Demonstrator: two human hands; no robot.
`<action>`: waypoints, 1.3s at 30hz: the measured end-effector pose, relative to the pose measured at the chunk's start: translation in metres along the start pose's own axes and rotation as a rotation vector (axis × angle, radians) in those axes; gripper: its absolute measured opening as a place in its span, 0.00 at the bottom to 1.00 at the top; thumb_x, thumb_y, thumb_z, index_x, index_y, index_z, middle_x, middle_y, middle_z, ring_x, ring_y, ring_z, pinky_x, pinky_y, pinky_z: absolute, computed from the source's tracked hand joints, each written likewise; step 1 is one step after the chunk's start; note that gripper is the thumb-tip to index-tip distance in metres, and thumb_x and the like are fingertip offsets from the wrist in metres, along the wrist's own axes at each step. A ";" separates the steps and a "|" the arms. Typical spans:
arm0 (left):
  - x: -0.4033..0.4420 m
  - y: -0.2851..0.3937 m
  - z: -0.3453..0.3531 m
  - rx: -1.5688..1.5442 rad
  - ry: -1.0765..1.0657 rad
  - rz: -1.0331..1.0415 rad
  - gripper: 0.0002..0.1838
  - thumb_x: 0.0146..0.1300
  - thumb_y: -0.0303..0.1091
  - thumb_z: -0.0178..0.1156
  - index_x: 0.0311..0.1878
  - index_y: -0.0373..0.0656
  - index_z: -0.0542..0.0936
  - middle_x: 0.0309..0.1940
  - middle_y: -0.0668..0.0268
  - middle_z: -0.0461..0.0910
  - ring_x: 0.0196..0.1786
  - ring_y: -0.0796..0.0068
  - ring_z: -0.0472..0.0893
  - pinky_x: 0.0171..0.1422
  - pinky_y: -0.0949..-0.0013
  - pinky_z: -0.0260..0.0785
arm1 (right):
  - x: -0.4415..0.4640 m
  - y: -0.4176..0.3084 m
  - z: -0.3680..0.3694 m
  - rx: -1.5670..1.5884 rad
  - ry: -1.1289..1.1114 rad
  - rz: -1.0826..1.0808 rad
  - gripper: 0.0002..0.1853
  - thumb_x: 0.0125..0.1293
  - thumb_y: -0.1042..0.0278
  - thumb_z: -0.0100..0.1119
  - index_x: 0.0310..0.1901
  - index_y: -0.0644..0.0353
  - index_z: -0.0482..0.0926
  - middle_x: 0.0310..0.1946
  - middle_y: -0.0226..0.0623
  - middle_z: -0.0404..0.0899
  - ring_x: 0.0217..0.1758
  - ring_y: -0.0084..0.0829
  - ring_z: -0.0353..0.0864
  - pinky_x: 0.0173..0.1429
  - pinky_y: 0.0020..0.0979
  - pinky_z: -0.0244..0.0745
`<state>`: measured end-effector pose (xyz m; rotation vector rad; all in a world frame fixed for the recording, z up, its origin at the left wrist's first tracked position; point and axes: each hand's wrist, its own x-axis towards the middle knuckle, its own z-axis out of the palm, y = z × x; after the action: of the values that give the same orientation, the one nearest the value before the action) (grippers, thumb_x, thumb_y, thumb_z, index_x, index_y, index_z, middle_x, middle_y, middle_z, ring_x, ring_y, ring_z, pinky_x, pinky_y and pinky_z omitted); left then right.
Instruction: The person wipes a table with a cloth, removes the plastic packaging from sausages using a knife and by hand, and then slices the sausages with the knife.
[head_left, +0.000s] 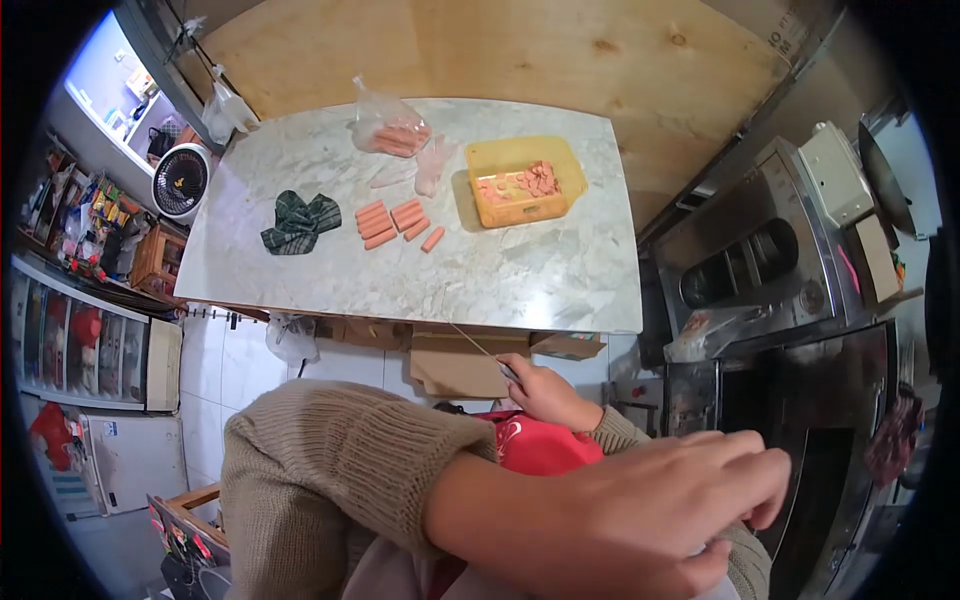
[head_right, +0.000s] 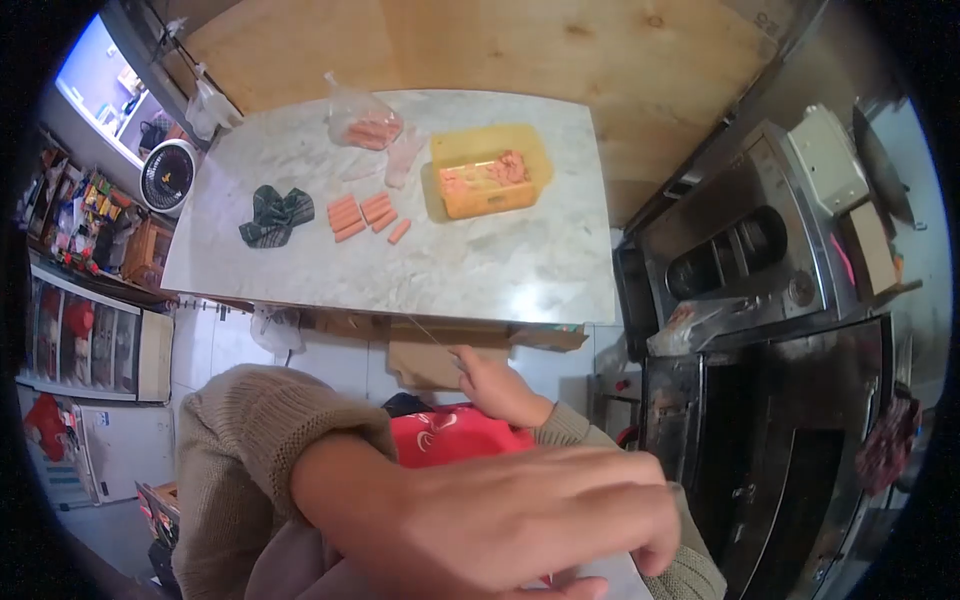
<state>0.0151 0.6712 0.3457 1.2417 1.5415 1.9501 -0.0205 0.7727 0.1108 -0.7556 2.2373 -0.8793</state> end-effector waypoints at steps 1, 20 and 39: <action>0.008 0.000 0.000 -0.053 0.000 0.000 0.12 0.46 0.31 0.49 0.36 0.40 0.67 0.32 0.63 0.66 0.36 0.69 0.67 0.40 0.68 0.59 | 0.002 0.004 -0.003 0.004 0.009 -0.031 0.21 0.57 0.71 0.46 0.54 0.59 0.61 0.35 0.57 0.74 0.37 0.54 0.74 0.39 0.46 0.68; -0.030 -0.014 -0.069 -0.062 0.431 0.184 0.09 0.45 0.31 0.55 0.28 0.43 0.66 0.33 0.62 0.65 0.35 0.68 0.68 0.45 0.64 0.62 | 0.066 0.002 -0.022 -0.011 -0.089 -0.077 0.21 0.58 0.70 0.45 0.54 0.58 0.60 0.32 0.57 0.75 0.36 0.54 0.75 0.40 0.46 0.69; -0.209 -0.203 -0.285 1.160 0.543 -0.448 0.25 0.44 0.21 0.54 0.50 0.47 0.69 0.55 0.65 0.67 0.64 0.56 0.57 0.67 0.44 0.39 | 0.126 -0.025 0.042 0.534 0.281 0.226 0.24 0.61 0.72 0.43 0.60 0.54 0.55 0.22 0.49 0.72 0.26 0.42 0.74 0.35 0.37 0.68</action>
<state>-0.1460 0.4185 0.0696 0.5087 3.1053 1.0584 -0.0655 0.6548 0.0632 -0.1356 2.1095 -1.4502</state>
